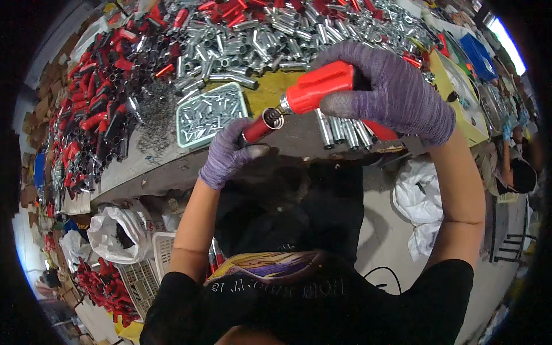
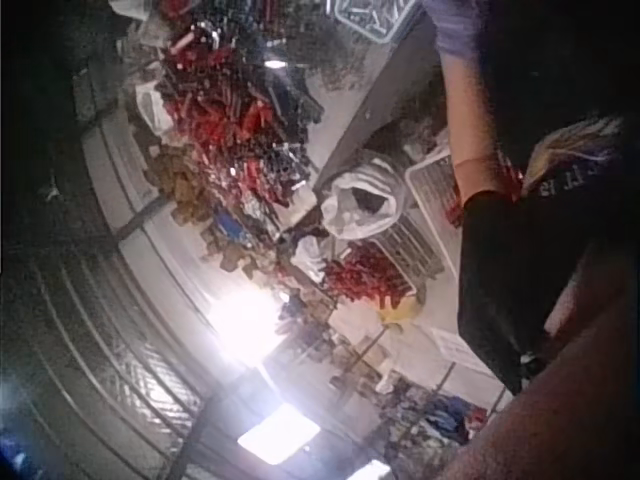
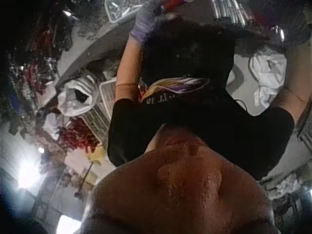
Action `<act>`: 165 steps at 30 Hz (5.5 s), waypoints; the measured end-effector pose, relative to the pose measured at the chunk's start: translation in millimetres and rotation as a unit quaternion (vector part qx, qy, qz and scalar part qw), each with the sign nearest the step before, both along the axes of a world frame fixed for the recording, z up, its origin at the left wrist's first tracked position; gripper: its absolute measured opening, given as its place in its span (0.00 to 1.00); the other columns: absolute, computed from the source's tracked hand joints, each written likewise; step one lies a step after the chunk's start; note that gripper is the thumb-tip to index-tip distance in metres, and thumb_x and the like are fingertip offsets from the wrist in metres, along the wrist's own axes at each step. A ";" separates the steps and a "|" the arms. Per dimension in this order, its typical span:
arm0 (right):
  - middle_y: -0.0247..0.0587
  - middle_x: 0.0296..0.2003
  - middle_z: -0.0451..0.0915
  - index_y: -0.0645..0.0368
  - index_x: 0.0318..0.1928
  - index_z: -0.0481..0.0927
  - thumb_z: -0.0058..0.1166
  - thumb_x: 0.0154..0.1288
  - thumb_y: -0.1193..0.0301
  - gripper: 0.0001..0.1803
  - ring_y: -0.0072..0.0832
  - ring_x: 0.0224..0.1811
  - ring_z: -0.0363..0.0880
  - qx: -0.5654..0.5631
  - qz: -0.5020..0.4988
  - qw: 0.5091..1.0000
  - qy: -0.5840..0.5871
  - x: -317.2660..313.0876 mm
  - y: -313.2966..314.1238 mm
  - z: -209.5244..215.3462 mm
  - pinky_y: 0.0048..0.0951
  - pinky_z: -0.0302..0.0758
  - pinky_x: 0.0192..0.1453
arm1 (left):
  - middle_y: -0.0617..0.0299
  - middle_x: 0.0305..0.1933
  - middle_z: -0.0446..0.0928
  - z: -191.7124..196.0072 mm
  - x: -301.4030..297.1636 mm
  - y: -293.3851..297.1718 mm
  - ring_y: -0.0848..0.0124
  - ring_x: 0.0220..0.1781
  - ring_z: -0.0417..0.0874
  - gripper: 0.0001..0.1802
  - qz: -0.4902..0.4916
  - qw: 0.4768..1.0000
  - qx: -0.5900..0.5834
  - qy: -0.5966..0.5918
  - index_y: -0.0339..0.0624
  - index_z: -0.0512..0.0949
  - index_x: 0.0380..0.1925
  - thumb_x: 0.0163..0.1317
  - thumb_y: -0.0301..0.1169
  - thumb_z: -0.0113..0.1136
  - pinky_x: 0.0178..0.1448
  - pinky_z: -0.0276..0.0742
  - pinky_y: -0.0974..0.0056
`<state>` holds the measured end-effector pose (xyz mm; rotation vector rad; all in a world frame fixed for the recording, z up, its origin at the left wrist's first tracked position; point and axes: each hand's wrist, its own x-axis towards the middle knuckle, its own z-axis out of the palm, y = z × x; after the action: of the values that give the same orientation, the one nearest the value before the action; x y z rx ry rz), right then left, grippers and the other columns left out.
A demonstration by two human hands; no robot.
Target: The recorder is assembling small hardware components using metal tubes, springs, and red handle attachments.
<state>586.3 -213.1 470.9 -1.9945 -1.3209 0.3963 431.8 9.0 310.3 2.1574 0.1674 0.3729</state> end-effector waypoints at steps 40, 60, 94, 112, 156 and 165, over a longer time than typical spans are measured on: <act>0.43 0.33 0.79 0.57 0.43 0.75 0.61 0.49 0.57 0.23 0.39 0.34 0.79 -0.120 -0.114 0.971 0.172 -9.4 -7.3 -68.0 0.32 0.75 0.39 | 0.57 0.27 0.76 -31.1 14.5 -24.3 0.57 0.31 0.78 0.15 0.056 0.964 0.256 -0.049 0.46 0.73 0.31 0.46 0.42 0.61 0.32 0.71 0.55; 0.47 0.34 0.78 0.55 0.43 0.75 0.62 0.47 0.58 0.24 0.42 0.37 0.78 -0.078 0.076 0.978 -0.178 -23.8 20.6 -38.7 0.35 0.74 0.41 | 0.57 0.30 0.75 -13.9 -0.7 10.9 0.64 0.30 0.77 0.25 -0.052 0.998 0.021 0.009 0.42 0.73 0.40 0.44 0.41 0.69 0.37 0.73 0.63; 0.42 0.32 0.78 0.57 0.42 0.76 0.62 0.47 0.58 0.23 0.32 0.34 0.79 -0.170 -0.004 0.985 -0.034 -30.5 42.2 -29.7 0.31 0.73 0.42 | 0.58 0.30 0.75 -31.2 -8.6 -2.3 0.56 0.30 0.76 0.26 0.022 0.978 0.205 -0.033 0.44 0.74 0.39 0.40 0.43 0.69 0.35 0.72 0.58; 0.41 0.32 0.78 0.58 0.46 0.73 0.61 0.50 0.57 0.26 0.25 0.34 0.79 -0.194 -0.060 0.977 0.058 -29.9 22.0 -53.7 0.27 0.76 0.35 | 0.55 0.31 0.77 -0.6 -0.1 -2.9 0.54 0.34 0.79 0.21 -0.086 0.966 0.217 0.108 0.47 0.72 0.40 0.46 0.41 0.62 0.35 0.73 0.54; 0.39 0.35 0.77 0.59 0.52 0.71 0.56 0.55 0.64 0.24 0.25 0.40 0.76 -0.140 0.008 0.963 0.228 -48.0 -14.1 -104.1 0.30 0.72 0.47 | 0.60 0.25 0.71 -16.3 -24.5 -5.1 0.60 0.28 0.75 0.24 -0.106 0.942 0.312 -0.060 0.49 0.72 0.41 0.38 0.32 0.62 0.30 0.71 0.58; 0.41 0.34 0.78 0.59 0.49 0.74 0.63 0.51 0.67 0.24 0.24 0.35 0.77 -0.139 0.090 0.944 0.285 -85.4 -25.7 -124.6 0.24 0.71 0.42 | 0.64 0.28 0.74 -0.3 -79.2 -9.9 0.66 0.27 0.75 0.14 -0.020 0.896 0.431 -0.101 0.50 0.74 0.34 0.43 0.32 0.59 0.28 0.70 0.62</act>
<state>500.8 -238.8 346.3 -1.7726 -1.1096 1.2053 352.6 -0.9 309.9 2.9596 -0.2088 0.7462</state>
